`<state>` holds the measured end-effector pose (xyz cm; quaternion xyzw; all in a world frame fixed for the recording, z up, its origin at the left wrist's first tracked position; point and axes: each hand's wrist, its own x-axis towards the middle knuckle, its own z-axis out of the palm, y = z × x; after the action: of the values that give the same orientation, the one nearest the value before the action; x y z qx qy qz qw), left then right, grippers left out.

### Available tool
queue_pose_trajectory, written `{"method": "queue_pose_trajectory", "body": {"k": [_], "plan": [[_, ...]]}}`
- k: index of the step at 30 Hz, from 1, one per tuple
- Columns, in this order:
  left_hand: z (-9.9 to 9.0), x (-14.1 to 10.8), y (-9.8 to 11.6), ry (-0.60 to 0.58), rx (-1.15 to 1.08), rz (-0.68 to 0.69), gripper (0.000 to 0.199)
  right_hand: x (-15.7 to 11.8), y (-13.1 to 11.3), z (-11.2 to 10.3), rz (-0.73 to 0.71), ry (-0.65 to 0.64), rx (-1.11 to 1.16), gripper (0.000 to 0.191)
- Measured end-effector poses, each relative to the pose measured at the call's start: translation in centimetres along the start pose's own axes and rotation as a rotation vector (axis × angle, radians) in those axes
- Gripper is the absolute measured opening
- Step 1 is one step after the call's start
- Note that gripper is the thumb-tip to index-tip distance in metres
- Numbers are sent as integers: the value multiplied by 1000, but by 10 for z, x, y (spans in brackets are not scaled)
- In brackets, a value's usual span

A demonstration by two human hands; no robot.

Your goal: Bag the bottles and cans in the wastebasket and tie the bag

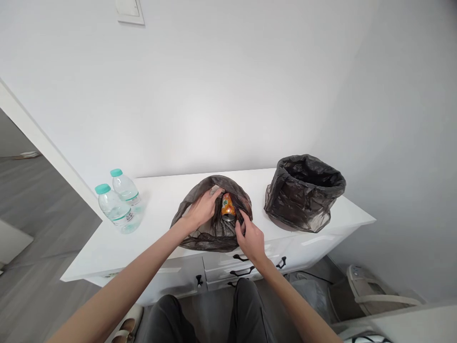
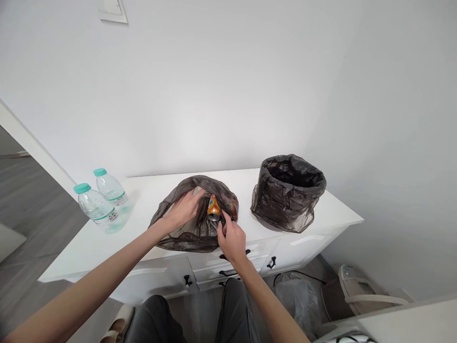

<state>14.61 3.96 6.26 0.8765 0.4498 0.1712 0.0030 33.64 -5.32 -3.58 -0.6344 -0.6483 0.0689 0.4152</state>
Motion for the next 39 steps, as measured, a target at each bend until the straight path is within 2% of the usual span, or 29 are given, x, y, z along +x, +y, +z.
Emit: {"method": "queue_pose_trajectory", "body": {"k": [3,7,11,15,18,23,29,33,36,39], "plan": [[4,6,10,-57,-84,-51,62,8,2,-8,145,-41,-78,52],[17,9,21,-31,-325,-115,56,17,9,-18,268,-88,-138,50],[35,11,28,-23,-430,-113,62,22,22,-19,312,-94,-106,52],[56,16,33,-33,-482,-105,74,27,32,-13,422,-115,-55,57],[70,21,35,-30,-503,-119,83,30,36,-9,436,-125,-15,58],[82,25,25,-35,-515,-169,91,32,42,-7,353,-147,40,58],[86,18,9,-75,-481,-217,105,45,39,-8,378,-191,5,65],[81,8,10,-106,-440,-207,100,53,29,-10,412,-264,-104,73],[68,-4,12,-134,-387,-209,88,53,26,-8,407,-250,-154,71],[43,-20,16,-168,-325,-236,70,48,29,-3,399,-233,-188,65]]}}
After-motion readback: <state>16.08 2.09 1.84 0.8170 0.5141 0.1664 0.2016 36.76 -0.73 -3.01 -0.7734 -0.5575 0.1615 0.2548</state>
